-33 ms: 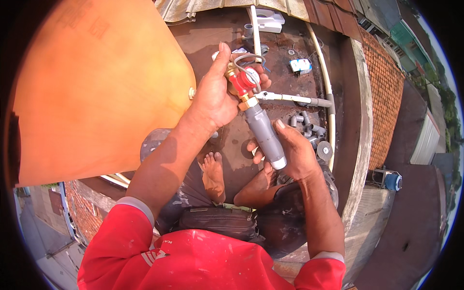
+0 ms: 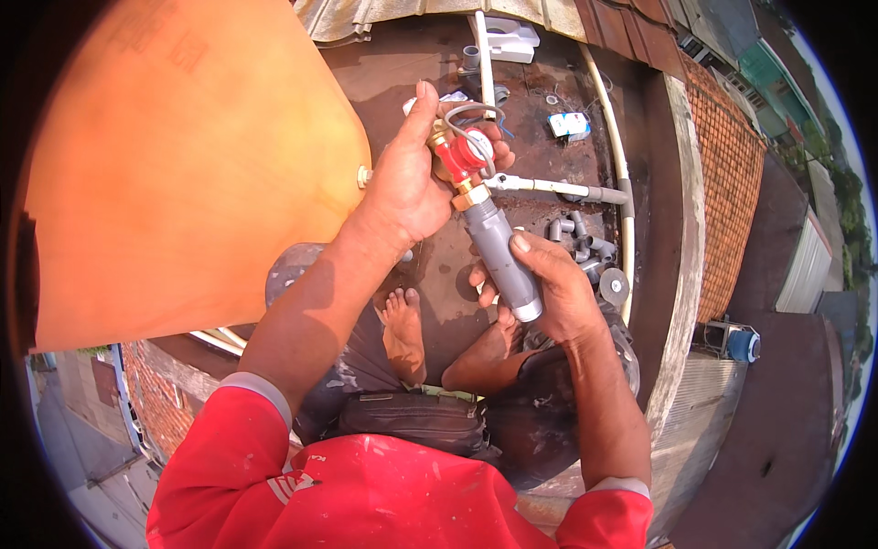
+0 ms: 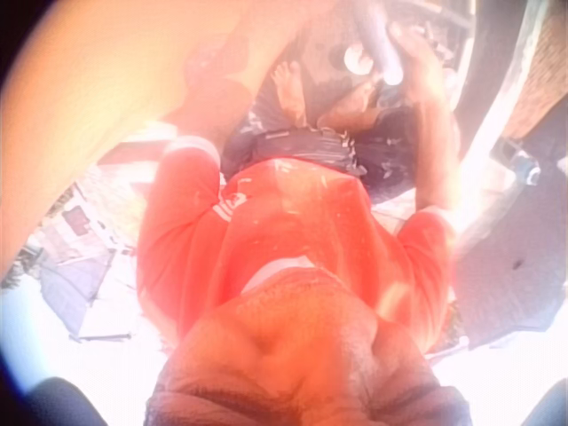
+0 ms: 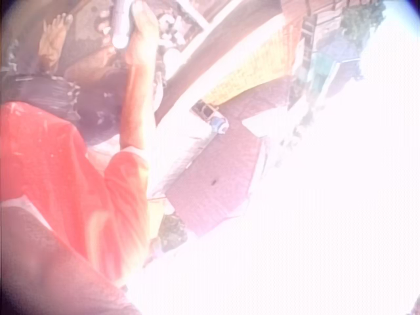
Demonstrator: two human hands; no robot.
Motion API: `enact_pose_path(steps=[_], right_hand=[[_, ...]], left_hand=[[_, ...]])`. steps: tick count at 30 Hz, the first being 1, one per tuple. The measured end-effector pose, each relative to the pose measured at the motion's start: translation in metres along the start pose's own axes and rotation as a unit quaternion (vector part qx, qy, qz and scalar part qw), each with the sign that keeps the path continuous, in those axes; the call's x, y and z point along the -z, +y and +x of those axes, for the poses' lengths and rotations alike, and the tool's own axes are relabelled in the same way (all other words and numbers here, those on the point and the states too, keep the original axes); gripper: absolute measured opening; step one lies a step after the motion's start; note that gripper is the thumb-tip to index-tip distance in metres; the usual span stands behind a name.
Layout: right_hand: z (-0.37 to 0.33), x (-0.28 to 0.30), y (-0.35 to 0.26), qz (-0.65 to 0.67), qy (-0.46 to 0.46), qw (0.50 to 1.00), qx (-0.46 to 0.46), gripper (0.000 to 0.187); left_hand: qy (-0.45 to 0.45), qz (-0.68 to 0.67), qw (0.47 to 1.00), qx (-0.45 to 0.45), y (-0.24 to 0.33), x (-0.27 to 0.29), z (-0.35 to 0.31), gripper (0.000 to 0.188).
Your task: The person assembles a plumbing fitting by hand, attaching a brass valve to a gray pipe connector and tightening the components. The person handles the valve, pipe connector, and a small container of sealant or lubricant while working on a rooftop near a large orange water tank.
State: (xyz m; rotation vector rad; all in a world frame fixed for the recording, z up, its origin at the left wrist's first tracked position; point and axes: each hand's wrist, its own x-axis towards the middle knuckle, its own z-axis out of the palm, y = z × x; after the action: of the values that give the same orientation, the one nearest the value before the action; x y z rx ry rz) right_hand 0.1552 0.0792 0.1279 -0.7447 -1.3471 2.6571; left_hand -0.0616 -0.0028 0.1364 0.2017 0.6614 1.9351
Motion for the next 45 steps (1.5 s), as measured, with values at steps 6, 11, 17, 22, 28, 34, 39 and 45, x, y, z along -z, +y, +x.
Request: enact_pose_path(steps=[6,11,17,22,28,34,39,45], right_hand=[[0.006,-0.003,-0.003,0.070,-0.064,0.995,-0.033,0.055],[0.007,0.004,0.008,-0.108,-0.007,0.991,0.076,0.058],[0.013,0.005,0.014,-0.103,0.006,0.987,0.121,0.061],[0.013,-0.002,0.013,-0.090,0.009,0.989,0.120,0.061],[0.017,0.000,0.013,-0.134,0.006,0.981,0.144,0.059],[0.016,-0.002,0.013,-0.147,0.029,0.976,0.157,0.059],[0.016,-0.005,0.017,-0.130,0.030,0.977,0.164,0.060],[0.013,-0.010,0.015,-0.121,0.027,0.983,0.134,0.063]], left_hand=[[-0.014,0.059,0.998,-0.036,0.000,-0.009,-0.004,0.064],[-0.037,0.021,0.998,-0.047,0.003,-0.016,-0.007,0.056],[-0.037,-0.044,0.998,-0.035,0.008,-0.023,-0.012,0.060],[-0.057,-0.178,0.981,0.057,0.011,-0.006,-0.005,0.071],[-0.053,-0.197,0.976,0.083,0.013,0.017,0.001,0.078],[-0.014,-0.173,0.982,0.080,0.010,0.014,-0.001,0.078],[-0.002,-0.150,0.985,0.081,0.005,-0.002,-0.010,0.079],[-0.024,-0.140,0.987,0.071,0.001,-0.009,-0.016,0.078]])
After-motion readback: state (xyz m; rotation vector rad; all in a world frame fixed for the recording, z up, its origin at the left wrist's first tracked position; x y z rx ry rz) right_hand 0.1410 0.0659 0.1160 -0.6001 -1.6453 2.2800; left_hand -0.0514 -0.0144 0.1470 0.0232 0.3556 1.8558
